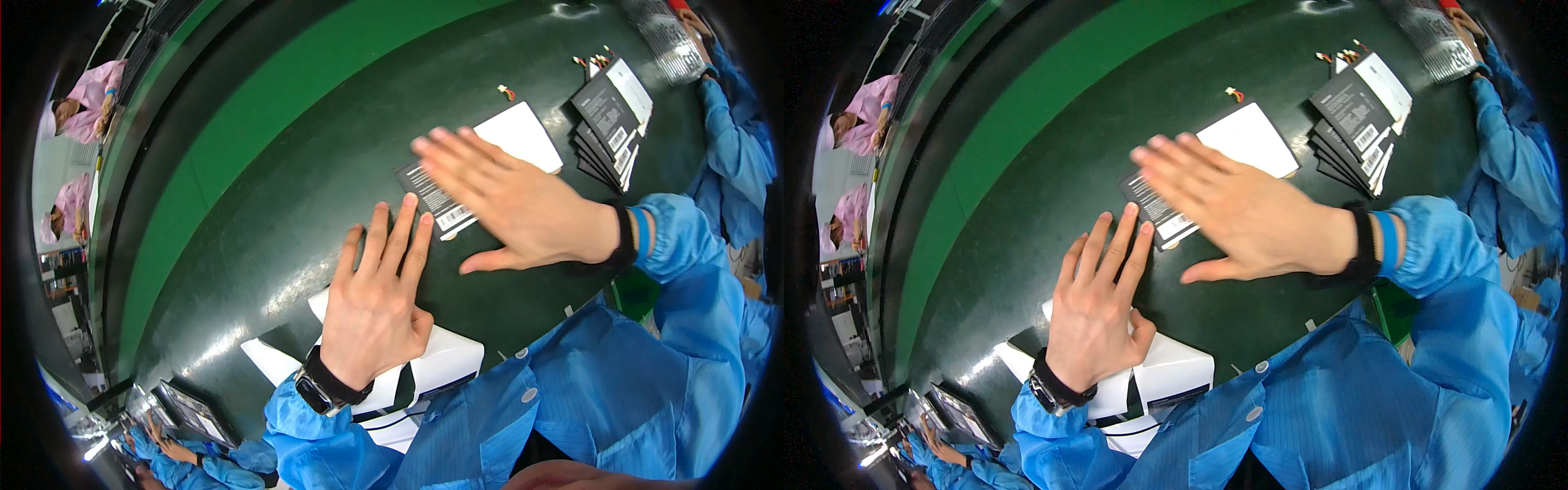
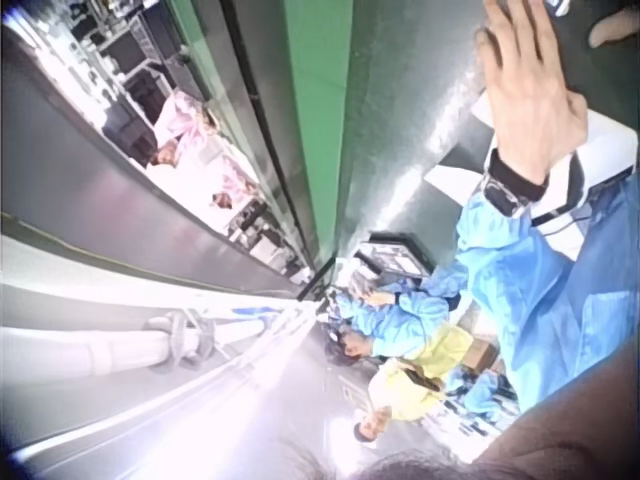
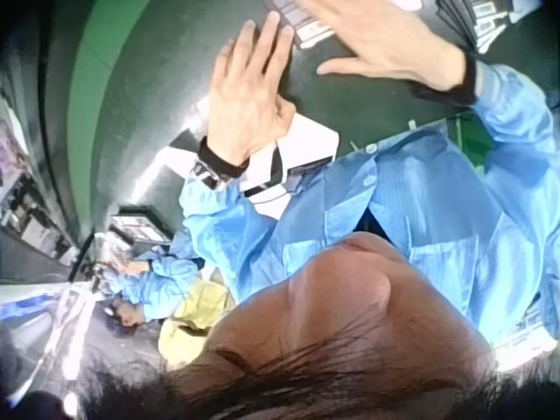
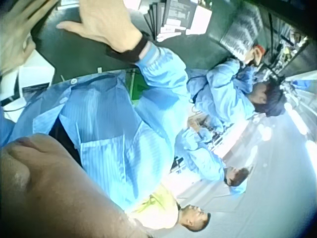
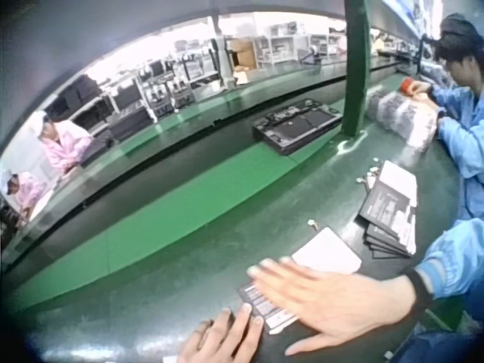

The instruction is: Peeling labels from a roll, applying them to laptop batteries, and then installing the batteries into laptop chassis on an assembly line.

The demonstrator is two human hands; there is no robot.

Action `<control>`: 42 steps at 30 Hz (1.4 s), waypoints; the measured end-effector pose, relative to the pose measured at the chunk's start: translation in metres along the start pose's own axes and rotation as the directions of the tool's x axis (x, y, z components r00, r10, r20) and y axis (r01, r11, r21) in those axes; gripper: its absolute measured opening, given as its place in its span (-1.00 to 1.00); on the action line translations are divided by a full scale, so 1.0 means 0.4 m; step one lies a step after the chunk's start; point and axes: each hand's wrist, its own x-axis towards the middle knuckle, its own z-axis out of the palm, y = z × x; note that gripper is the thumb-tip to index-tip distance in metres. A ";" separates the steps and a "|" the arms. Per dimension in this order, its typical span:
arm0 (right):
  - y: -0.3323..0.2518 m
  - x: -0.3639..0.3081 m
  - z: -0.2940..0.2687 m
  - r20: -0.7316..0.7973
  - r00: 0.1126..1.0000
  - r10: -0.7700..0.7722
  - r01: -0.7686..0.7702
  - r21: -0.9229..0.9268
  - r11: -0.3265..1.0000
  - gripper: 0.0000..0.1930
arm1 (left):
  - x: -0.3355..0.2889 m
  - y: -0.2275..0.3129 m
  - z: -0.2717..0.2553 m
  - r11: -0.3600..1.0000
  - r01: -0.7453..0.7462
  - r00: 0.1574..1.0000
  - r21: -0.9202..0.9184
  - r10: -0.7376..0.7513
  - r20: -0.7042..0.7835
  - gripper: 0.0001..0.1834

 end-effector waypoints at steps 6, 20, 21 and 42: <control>-0.029 0.009 0.024 -0.094 0.995 -0.040 0.046 0.067 0.997 0.09 | 0.002 0.007 0.003 0.999 0.015 1.000 0.052 -0.016 0.004 -0.04; -0.001 -0.077 0.001 -0.109 0.993 0.042 -0.049 -0.067 0.997 -0.02 | 0.031 0.033 0.009 0.996 -0.084 0.996 -0.036 0.084 0.012 0.00; 0.001 -0.079 0.002 -0.114 0.993 0.035 -0.043 -0.067 0.997 -0.03 | 0.035 0.037 0.009 0.996 -0.086 0.996 -0.014 0.087 0.013 0.01; -0.024 -0.214 -0.118 -0.101 0.750 0.653 -0.339 0.790 0.511 -0.46 | -0.049 0.031 0.014 0.998 -0.026 0.998 0.065 0.029 -0.051 0.00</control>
